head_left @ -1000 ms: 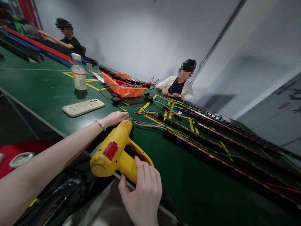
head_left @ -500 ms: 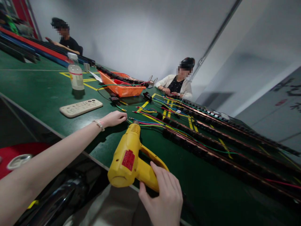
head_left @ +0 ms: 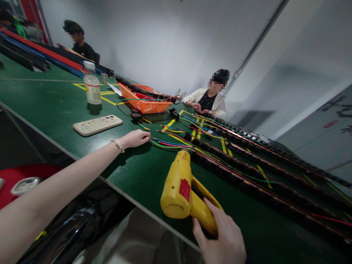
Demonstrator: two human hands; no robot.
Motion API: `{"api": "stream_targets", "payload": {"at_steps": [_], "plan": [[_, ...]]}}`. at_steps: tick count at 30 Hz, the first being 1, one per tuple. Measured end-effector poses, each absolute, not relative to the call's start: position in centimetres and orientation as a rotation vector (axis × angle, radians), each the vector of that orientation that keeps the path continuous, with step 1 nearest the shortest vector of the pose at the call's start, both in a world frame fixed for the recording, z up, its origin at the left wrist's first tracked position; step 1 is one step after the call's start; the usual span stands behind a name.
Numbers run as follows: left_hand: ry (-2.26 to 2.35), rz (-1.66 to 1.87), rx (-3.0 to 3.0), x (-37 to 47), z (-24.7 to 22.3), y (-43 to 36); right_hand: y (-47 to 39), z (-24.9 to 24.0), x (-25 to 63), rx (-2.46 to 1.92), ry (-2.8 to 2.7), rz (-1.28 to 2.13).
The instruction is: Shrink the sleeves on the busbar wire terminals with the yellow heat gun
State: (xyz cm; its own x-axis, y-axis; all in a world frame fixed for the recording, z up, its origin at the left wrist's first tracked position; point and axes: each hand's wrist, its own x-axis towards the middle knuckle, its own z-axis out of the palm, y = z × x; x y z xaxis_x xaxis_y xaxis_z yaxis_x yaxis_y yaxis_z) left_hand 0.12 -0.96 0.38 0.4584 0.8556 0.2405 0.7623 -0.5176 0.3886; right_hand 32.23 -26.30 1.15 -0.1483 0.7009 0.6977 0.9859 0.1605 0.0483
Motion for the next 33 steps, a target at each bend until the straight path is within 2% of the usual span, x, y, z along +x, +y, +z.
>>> {"api": "stream_targets", "payload": {"at_steps": [14,20,33], "plan": [[1.388,0.597,2.477,0.2,0.3,-0.9,-26.7,1.1,32.4,-1.678,-1.892,-0.808],[1.430,0.586,2.463,0.2,0.1,-0.7,-27.5,0.6,29.5,-1.757,-1.835,-0.760],[1.441,0.599,2.449,0.3,0.3,-0.9,-26.7,0.3,23.8,-1.596,-1.865,-0.645]]}}
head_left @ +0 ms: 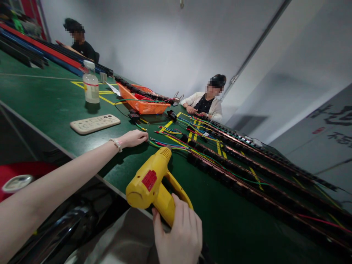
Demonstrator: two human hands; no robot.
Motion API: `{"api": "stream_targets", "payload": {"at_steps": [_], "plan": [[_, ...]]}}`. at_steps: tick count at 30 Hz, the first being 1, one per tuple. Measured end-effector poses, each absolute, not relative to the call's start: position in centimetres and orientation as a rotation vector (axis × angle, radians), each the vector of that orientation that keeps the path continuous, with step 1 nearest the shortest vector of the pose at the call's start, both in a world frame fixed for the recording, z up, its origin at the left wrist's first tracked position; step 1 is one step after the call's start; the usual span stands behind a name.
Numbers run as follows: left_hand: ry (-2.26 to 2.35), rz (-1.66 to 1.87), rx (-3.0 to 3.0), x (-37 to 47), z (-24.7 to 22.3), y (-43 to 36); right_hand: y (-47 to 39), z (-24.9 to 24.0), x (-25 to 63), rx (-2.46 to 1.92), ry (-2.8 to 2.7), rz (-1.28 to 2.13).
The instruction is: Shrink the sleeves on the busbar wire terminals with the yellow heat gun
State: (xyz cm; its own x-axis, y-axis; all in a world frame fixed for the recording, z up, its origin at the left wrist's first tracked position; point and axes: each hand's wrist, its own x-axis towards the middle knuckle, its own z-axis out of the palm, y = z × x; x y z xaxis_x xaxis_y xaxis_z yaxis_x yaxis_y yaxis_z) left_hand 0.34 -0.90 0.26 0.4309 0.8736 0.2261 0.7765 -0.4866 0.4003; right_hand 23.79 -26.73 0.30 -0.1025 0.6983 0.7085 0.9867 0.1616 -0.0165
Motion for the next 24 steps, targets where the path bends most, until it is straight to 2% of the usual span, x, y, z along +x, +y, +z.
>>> {"api": "stream_targets", "payload": {"at_steps": [13,24], "plan": [[1.461,0.574,2.399,0.3,0.4,-1.1,-25.4,0.6,20.0,-1.459,-1.921,-0.445],[1.456,0.594,2.407,0.1,0.4,-1.2,-24.8,0.8,22.4,-1.426,-1.954,-0.419]]}}
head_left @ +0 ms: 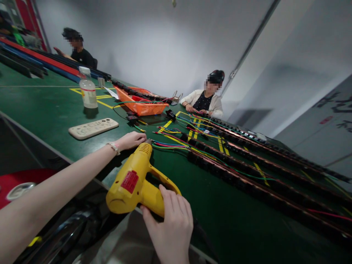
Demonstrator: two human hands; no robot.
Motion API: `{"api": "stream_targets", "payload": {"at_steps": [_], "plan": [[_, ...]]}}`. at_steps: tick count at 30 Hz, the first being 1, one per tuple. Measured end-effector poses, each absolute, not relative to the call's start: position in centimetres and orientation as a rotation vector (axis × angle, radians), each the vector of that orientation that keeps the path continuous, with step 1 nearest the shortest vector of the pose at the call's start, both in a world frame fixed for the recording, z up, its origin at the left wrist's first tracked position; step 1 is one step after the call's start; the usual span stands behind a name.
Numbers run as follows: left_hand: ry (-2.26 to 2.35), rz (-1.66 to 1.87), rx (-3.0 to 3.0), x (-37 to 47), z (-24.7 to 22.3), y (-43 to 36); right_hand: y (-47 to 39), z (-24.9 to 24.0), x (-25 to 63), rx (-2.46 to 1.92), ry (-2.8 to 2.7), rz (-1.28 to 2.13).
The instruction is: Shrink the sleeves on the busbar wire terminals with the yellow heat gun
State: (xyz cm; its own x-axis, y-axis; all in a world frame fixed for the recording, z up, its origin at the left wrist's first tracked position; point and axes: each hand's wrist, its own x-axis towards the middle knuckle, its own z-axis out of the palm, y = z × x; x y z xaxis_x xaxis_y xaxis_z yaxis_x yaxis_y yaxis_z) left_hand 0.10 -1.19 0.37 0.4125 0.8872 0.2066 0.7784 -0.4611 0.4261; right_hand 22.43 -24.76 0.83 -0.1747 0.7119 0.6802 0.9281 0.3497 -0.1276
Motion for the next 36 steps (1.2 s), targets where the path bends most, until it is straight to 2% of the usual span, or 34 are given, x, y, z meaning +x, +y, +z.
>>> {"api": "stream_targets", "payload": {"at_steps": [21,36], "plan": [[1.429,0.582,2.397,0.1,0.4,-1.1,-26.3,1.0,31.6,-1.650,-1.815,-0.695],[1.442,0.567,2.421,0.3,0.7,-1.3,-27.4,0.4,28.3,-1.757,-1.755,-0.713]]}}
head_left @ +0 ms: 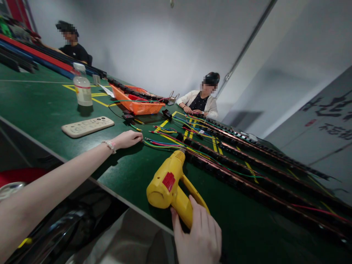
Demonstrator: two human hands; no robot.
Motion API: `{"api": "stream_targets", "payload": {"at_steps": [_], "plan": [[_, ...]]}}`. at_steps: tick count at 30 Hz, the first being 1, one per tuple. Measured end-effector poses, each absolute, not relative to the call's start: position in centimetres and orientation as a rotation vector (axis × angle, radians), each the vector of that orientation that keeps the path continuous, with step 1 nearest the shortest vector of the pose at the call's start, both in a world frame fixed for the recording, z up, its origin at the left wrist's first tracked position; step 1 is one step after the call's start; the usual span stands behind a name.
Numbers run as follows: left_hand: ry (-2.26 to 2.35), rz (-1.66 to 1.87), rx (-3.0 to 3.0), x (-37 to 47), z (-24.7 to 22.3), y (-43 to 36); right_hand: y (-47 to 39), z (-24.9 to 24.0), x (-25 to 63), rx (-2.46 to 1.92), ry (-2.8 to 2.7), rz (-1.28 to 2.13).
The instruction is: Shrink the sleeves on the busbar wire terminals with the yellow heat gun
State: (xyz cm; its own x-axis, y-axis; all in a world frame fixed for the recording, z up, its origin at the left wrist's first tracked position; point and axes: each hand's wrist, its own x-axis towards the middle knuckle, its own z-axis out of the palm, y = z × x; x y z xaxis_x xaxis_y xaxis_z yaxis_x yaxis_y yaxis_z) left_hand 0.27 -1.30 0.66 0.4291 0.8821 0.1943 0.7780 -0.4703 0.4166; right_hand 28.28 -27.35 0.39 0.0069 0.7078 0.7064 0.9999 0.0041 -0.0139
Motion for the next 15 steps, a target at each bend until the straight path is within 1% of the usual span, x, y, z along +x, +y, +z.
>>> {"api": "stream_targets", "payload": {"at_steps": [6,15], "plan": [[1.469,0.575,2.426,0.4,0.5,-1.2,-27.1,0.3,26.4,-1.719,-1.746,-0.741],[1.471,0.591,2.444,0.3,0.1,-0.9,-26.5,0.1,23.8,-1.635,-1.801,-0.681]]}}
